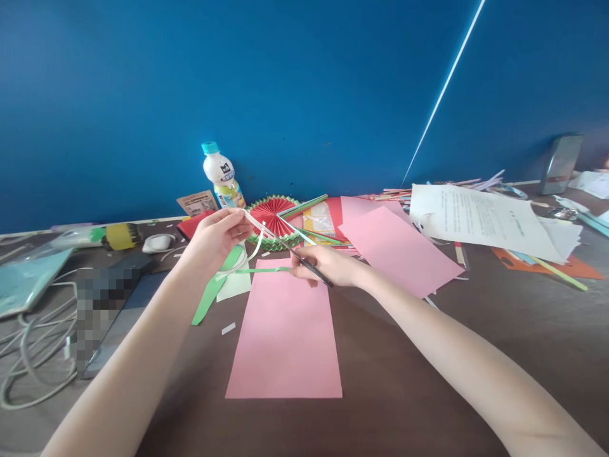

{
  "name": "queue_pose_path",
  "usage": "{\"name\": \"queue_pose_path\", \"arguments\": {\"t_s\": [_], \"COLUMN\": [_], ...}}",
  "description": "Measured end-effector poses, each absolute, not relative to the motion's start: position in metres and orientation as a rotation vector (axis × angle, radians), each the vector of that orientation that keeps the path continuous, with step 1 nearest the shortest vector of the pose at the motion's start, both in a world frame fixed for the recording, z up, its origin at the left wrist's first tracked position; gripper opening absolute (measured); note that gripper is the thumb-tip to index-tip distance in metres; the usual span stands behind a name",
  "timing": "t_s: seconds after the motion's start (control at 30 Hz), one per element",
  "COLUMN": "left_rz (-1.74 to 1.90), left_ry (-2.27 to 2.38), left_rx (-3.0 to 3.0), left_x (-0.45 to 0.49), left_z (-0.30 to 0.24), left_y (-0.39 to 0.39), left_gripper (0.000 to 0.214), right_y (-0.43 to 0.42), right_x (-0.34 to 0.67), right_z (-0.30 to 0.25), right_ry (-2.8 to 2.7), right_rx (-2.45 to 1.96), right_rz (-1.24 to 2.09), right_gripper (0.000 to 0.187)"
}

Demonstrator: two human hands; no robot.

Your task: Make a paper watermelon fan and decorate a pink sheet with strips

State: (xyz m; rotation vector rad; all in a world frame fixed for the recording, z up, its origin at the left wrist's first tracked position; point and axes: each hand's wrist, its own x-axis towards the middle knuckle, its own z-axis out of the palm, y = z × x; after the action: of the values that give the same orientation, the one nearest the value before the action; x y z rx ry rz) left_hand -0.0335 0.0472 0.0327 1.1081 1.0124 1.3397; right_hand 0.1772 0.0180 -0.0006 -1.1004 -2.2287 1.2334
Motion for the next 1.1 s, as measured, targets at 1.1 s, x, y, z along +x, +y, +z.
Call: {"name": "queue_pose_path", "arguments": {"t_s": [1.1], "left_rz": [1.243], "left_ry": [1.006], "left_rx": [1.172], "left_x": [-0.0285], "left_z": [0.0268], "left_y": [0.0473], "left_gripper": [0.014], "right_y": [0.0166], "right_x": [0.1776], "right_z": [0.0035], "right_ry": [-2.253], "right_rx": [-1.061], "right_rz": [1.2], "right_gripper": [0.02]}}
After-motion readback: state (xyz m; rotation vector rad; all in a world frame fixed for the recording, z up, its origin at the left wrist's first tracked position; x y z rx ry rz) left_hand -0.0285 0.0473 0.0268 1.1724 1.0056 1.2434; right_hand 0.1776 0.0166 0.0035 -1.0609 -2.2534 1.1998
